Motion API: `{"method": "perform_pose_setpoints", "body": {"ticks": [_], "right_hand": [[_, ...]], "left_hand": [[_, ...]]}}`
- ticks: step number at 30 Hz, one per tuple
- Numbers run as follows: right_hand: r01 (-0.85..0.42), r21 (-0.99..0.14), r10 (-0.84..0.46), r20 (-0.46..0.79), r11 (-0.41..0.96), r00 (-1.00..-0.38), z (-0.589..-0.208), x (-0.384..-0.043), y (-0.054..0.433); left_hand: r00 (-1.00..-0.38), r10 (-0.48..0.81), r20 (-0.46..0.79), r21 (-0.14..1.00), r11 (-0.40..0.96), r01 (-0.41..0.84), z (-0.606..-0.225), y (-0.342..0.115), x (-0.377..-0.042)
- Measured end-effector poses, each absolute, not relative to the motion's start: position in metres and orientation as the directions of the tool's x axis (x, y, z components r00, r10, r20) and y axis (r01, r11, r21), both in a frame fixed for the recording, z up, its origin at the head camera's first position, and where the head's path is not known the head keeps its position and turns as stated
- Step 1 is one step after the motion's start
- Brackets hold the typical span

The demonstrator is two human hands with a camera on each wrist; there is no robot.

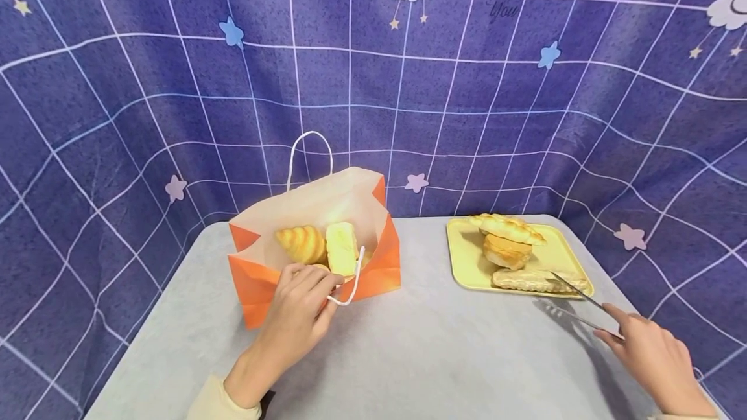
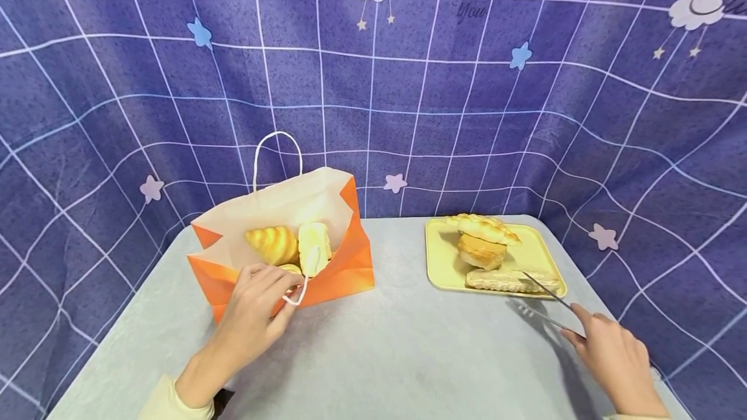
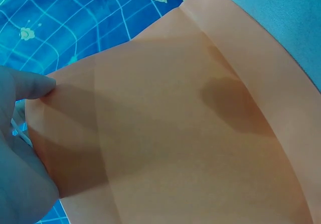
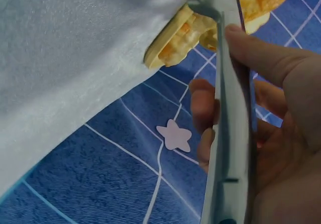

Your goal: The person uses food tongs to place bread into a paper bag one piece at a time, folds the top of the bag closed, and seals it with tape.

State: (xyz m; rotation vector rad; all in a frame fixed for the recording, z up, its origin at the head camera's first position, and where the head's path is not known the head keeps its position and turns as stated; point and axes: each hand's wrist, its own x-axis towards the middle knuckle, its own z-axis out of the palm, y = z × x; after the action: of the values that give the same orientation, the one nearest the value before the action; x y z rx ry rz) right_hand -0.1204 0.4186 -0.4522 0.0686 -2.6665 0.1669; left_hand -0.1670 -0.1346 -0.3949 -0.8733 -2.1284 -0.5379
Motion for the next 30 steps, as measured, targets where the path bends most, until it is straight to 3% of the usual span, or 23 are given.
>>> {"method": "perform_pose_setpoints", "body": {"ticks": [10,30], "right_hand": [[-0.114,-0.018,-0.087,0.533,0.993,-0.842,-0.450,-0.130,0.417],[-0.119,-0.034,-0.094,0.428,0.992,-0.899,-0.435,-0.133,0.422]], "left_hand": [[-0.482,0.410,0.775,0.096,0.677,0.730,-0.396,-0.136,-0.167],[-0.494,0.415,0.764,0.105,0.676,0.729,-0.396,-0.136,-0.167]]}}
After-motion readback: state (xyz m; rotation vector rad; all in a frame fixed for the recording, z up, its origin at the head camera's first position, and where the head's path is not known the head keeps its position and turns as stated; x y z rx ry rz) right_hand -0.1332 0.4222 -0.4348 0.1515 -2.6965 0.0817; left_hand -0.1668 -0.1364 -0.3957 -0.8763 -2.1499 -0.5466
